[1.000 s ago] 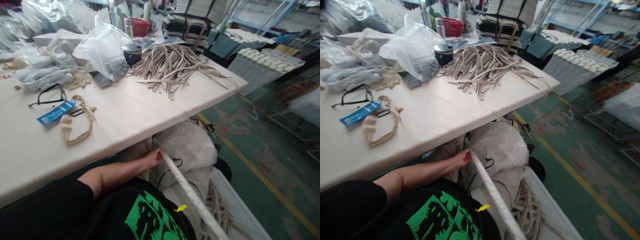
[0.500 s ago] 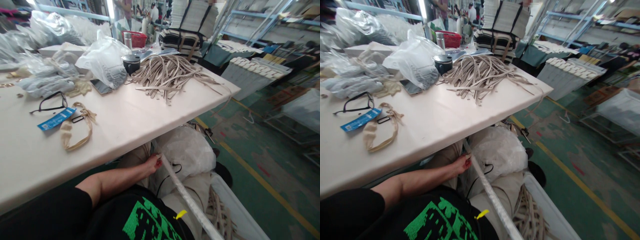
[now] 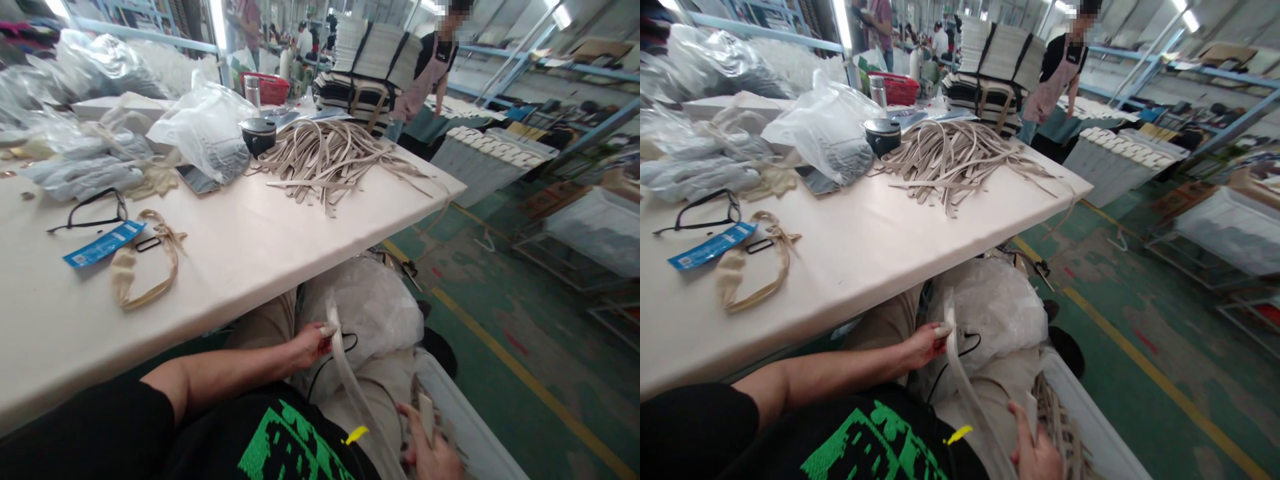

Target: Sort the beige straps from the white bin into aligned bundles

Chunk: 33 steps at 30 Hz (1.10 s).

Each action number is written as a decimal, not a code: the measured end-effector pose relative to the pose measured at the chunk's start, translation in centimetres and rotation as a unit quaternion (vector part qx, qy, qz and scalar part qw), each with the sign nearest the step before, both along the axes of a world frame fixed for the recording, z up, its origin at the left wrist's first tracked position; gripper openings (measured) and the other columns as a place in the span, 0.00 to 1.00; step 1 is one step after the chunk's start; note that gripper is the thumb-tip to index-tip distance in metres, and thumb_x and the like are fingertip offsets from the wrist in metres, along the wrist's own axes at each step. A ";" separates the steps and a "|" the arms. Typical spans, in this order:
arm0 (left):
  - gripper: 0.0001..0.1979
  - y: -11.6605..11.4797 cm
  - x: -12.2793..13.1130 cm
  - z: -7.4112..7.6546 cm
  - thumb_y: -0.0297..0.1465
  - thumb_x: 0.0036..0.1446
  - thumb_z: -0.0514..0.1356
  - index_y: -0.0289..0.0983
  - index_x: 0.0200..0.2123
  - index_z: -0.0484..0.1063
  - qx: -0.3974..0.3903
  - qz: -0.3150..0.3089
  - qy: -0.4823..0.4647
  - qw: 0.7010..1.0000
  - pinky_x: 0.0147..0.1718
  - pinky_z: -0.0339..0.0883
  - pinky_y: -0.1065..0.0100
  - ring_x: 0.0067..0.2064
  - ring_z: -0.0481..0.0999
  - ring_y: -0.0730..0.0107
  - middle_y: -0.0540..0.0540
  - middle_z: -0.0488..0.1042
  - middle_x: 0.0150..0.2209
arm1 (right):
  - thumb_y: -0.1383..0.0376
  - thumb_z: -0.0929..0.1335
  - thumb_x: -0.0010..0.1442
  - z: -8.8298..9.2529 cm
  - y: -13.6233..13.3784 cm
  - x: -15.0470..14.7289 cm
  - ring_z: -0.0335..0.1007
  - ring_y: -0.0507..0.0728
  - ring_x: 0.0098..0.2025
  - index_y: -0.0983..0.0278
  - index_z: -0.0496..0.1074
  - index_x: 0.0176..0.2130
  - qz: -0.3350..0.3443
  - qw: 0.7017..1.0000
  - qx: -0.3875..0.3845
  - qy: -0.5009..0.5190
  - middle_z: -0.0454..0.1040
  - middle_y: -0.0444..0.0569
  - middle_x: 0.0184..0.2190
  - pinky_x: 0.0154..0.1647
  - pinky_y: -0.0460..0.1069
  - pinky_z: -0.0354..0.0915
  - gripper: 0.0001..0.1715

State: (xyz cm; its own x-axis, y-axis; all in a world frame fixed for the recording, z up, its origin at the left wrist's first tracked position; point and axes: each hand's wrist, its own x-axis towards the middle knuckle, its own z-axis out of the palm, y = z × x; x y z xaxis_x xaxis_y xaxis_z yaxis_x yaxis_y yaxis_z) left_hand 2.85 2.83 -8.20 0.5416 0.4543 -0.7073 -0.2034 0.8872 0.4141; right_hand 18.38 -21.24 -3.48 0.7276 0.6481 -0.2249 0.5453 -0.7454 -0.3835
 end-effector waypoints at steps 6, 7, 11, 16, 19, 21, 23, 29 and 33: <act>0.22 -0.9 -0.3 1.6 0.37 0.33 0.75 0.32 0.30 0.72 0.068 -0.038 -0.026 0.997 0.25 0.60 0.75 0.25 0.68 0.78 0.50 0.72 0.25 | 0.41 0.61 0.58 0.2 10.1 -5.1 0.75 0.60 0.35 0.64 0.78 0.43 0.116 0.973 0.132 0.151 0.80 0.51 0.33 0.37 0.47 0.66 0.34; 0.23 -0.8 -0.5 1.7 0.38 0.32 0.75 0.32 0.30 0.72 0.075 -0.039 -0.028 0.996 0.26 0.60 0.74 0.25 0.67 0.78 0.50 0.72 0.26 | 0.41 0.60 0.59 0.1 10.8 -5.3 0.75 0.60 0.34 0.64 0.78 0.41 0.126 0.972 0.125 0.153 0.79 0.51 0.31 0.36 0.46 0.66 0.34; 0.22 -0.1 -1.2 2.1 0.40 0.34 0.74 0.32 0.31 0.74 0.089 -0.028 -0.028 0.995 0.28 0.62 0.73 0.27 0.69 0.76 0.49 0.73 0.27 | 0.41 0.57 0.61 -0.1 10.9 -5.5 0.71 0.58 0.28 0.65 0.78 0.33 0.129 0.978 0.098 0.133 0.76 0.49 0.23 0.30 0.45 0.62 0.36; 0.19 0.2 -1.5 2.9 0.39 0.40 0.71 0.32 0.31 0.75 0.118 -0.025 -0.033 0.992 0.29 0.64 0.72 0.29 0.72 0.71 0.44 0.76 0.30 | 0.42 0.61 0.59 0.4 10.3 -6.8 0.70 0.56 0.28 0.63 0.78 0.35 0.172 0.970 0.095 0.145 0.75 0.46 0.24 0.28 0.43 0.60 0.31; 0.22 0.4 -1.8 3.2 0.41 0.40 0.71 0.32 0.35 0.76 0.093 -0.031 -0.030 0.995 0.28 0.64 0.72 0.29 0.73 0.71 0.43 0.77 0.33 | 0.43 0.60 0.61 0.2 10.1 -7.3 0.69 0.55 0.28 0.63 0.77 0.32 0.180 0.968 0.108 0.135 0.75 0.47 0.24 0.26 0.43 0.60 0.31; 0.25 0.5 -2.2 3.3 0.42 0.39 0.71 0.33 0.38 0.76 0.080 -0.019 -0.038 0.996 0.29 0.65 0.72 0.31 0.74 0.70 0.42 0.78 0.35 | 0.43 0.59 0.62 -0.1 10.0 -7.4 0.69 0.55 0.27 0.64 0.77 0.32 0.171 0.970 0.116 0.126 0.75 0.48 0.24 0.26 0.43 0.60 0.32; 0.25 0.5 -2.5 3.4 0.42 0.37 0.72 0.33 0.37 0.76 0.083 -0.012 -0.034 0.996 0.29 0.65 0.73 0.31 0.74 0.71 0.42 0.77 0.35 | 0.43 0.59 0.62 -0.3 9.9 -7.3 0.68 0.55 0.26 0.64 0.77 0.32 0.169 0.971 0.119 0.122 0.75 0.48 0.23 0.27 0.43 0.60 0.32; 0.23 -1.3 -2.7 2.6 0.42 0.33 0.74 0.31 0.29 0.76 0.118 -0.069 -0.006 0.991 0.30 0.63 0.71 0.31 0.72 0.70 0.43 0.75 0.30 | 0.44 0.58 0.63 0.4 11.7 -7.2 0.69 0.54 0.27 0.64 0.76 0.32 0.183 0.966 0.137 0.124 0.74 0.47 0.24 0.29 0.43 0.60 0.31; 0.23 -1.8 -2.8 2.2 0.42 0.33 0.74 0.30 0.26 0.76 0.152 -0.124 -0.006 0.981 0.30 0.61 0.71 0.31 0.70 0.69 0.44 0.74 0.27 | 0.45 0.58 0.64 0.7 12.7 -7.0 0.69 0.55 0.28 0.64 0.76 0.32 0.188 0.962 0.153 0.125 0.75 0.47 0.24 0.29 0.44 0.60 0.31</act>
